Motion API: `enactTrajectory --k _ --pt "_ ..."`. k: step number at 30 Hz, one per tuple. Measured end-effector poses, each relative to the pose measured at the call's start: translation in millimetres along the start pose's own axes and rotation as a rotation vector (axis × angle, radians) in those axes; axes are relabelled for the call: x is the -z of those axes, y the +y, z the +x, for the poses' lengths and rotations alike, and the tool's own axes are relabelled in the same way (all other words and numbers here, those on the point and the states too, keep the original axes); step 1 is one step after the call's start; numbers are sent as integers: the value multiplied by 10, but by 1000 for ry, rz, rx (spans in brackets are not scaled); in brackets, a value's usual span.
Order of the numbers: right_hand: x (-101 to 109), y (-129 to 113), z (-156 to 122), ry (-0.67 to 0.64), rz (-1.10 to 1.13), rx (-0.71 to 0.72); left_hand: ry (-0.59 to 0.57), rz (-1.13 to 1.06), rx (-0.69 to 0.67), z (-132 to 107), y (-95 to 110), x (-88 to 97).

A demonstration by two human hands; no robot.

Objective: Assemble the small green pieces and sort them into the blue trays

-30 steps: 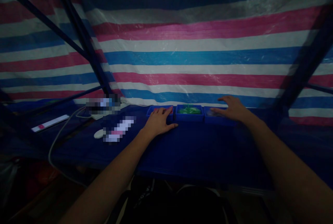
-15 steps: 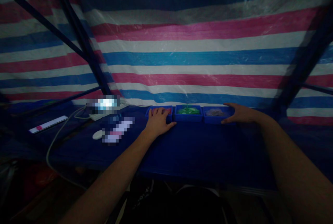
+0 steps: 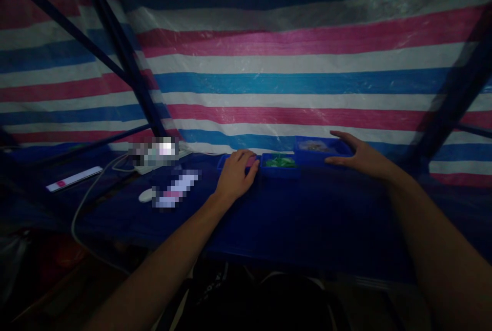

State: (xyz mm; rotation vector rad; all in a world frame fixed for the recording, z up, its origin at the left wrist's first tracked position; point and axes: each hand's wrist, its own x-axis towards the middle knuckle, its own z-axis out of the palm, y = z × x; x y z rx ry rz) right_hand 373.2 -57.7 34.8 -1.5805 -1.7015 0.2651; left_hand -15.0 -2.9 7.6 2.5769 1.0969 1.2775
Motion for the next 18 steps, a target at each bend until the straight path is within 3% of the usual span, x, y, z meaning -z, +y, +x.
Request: enactTrajectory --k 4,9,18 --pt "-152 -250 -73 -162 85 90 -40 -148 -66 10 122 -1" --pt "-316 -467 -160 -329 148 122 -137 -173 -144 -7 84 -80" --pt "-461 -552 -192 -298 160 159 -244 -113 -164 -15 21 -100"
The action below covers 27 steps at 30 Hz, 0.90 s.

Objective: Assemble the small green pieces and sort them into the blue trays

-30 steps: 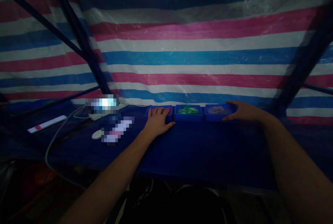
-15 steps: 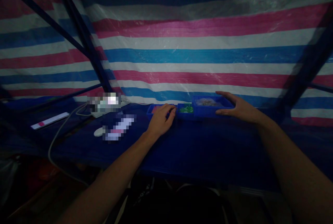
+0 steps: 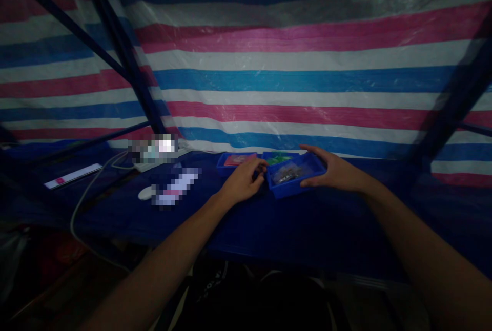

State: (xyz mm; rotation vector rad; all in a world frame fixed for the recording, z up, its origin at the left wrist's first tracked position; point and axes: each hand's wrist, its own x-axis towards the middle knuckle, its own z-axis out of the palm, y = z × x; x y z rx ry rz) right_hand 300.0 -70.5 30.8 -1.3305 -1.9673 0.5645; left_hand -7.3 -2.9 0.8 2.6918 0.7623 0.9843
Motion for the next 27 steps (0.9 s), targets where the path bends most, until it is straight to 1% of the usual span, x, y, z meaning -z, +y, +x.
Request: enactTrajectory --k 4,9,12,16,19,22,25,27 --pt "-38 -35 -4 62 46 29 -30 2 -15 4 2 -5" --pt "-125 -47 17 97 82 69 -5 -9 -28 0 18 -10" --pt "-181 -36 36 138 114 81 -51 10 -49 -24 -6 -41" --pt "-265 -13 66 209 196 119 -98 52 -44 -58 -43 -56" --pt "-342 -13 91 249 250 150 -116 110 -36 -68 -19 15" --pt "-436 -50 122 272 312 171 -95 177 -22 -93 47 129" --pt "-554 -123 157 303 352 201 -104 212 -37 -162 98 213" --pt "-641 -180 176 329 352 212 -108 206 -26 -226 104 232"
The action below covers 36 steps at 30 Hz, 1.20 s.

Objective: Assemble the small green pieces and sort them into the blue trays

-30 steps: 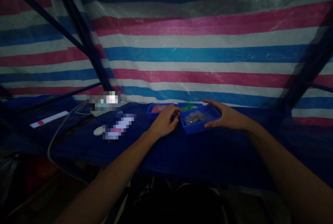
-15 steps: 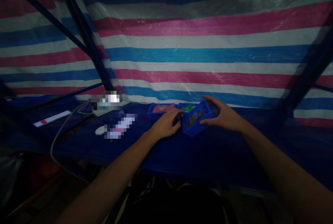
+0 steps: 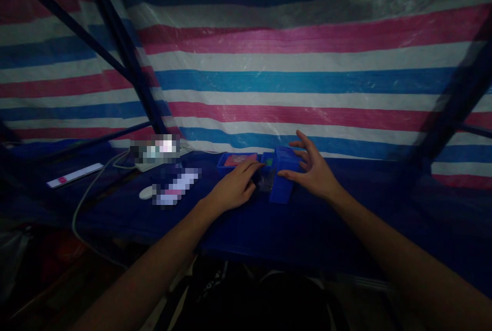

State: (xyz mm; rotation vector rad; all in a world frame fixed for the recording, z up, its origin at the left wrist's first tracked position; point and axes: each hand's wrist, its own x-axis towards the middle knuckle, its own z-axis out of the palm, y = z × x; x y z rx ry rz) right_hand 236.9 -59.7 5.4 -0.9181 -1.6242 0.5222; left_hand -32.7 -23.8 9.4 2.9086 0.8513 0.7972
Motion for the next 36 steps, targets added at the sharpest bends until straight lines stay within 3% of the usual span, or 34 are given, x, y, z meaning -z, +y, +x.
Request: enactTrajectory --k 7,13,20,25,36 --pt "-235 -76 -51 1 -132 88 -20 -164 54 -141 53 -97" --pt "-288 -161 -66 -47 -204 170 -82 -191 14 -157 169 -162" --pt "-316 -214 -49 -54 -270 189 -46 -329 -55 -112 250 -198" --pt "-355 -195 -45 -81 -283 209 -7 -322 -108 -57 267 -244" --pt "-478 -227 -93 -171 -358 281 -93 -247 -178 -20 297 -289"
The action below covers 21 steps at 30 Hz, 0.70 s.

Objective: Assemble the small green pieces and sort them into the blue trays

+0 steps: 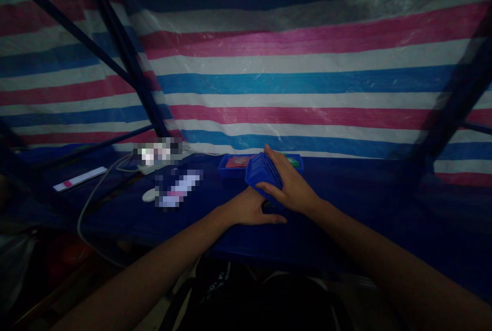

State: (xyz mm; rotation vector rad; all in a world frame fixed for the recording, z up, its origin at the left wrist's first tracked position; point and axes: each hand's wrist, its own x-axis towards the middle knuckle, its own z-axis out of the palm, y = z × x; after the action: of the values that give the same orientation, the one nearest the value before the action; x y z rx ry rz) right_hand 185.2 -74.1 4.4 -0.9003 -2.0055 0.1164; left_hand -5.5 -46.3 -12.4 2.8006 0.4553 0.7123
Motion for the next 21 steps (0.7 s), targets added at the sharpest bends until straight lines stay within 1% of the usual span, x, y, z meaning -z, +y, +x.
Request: enactTrajectory --k 6,10,14,18,21 --pt "-5 42 5 38 -28 0 11 16 3 8 18 18" --pt "64 93 -12 48 -44 -22 -39 57 4 1 -17 9" --pt "189 151 -54 77 10 -95 -86 117 31 -9 -49 -19" --pt "360 236 -69 175 108 -213 -84 102 53 -6 -36 -13" --pt "544 346 -68 264 182 -299 -75 81 60 -5 -34 -9"
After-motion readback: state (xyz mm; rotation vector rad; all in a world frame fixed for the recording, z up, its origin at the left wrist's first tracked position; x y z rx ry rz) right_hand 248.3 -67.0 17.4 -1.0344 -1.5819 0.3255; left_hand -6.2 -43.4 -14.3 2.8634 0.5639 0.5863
